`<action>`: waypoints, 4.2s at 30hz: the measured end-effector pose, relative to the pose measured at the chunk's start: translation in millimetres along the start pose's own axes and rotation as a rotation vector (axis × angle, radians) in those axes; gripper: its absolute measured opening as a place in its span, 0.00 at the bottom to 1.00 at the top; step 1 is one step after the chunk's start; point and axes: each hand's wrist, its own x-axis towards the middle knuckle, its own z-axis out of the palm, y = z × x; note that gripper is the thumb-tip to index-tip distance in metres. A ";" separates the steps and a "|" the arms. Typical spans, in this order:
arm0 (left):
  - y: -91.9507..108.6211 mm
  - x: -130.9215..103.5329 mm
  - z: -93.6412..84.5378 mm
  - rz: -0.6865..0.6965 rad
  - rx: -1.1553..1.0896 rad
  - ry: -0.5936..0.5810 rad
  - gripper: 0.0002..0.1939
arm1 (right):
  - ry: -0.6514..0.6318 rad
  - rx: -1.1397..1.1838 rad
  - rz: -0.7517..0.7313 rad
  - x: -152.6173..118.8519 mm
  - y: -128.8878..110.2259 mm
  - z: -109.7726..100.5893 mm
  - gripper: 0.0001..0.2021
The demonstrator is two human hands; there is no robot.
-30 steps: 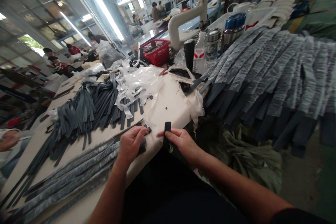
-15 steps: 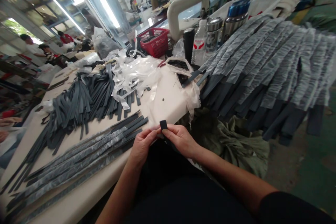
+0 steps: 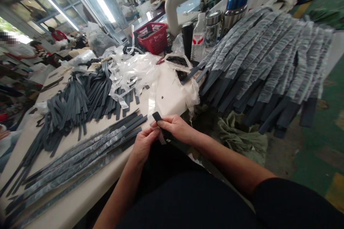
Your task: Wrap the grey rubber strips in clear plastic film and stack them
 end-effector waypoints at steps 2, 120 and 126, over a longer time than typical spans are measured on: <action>-5.7 0.7 -1.1 -0.012 0.011 -0.024 0.18 | 0.034 -0.088 -0.039 7.5 1.5 3.5 0.26; -63.7 -34.0 29.1 -0.142 0.013 -0.133 0.19 | -0.104 -0.439 -0.014 -119.6 101.3 -2.4 0.31; -63.8 -29.1 32.4 -0.149 -0.010 -0.238 0.23 | -0.013 -0.341 -0.043 -108.1 89.0 2.9 0.29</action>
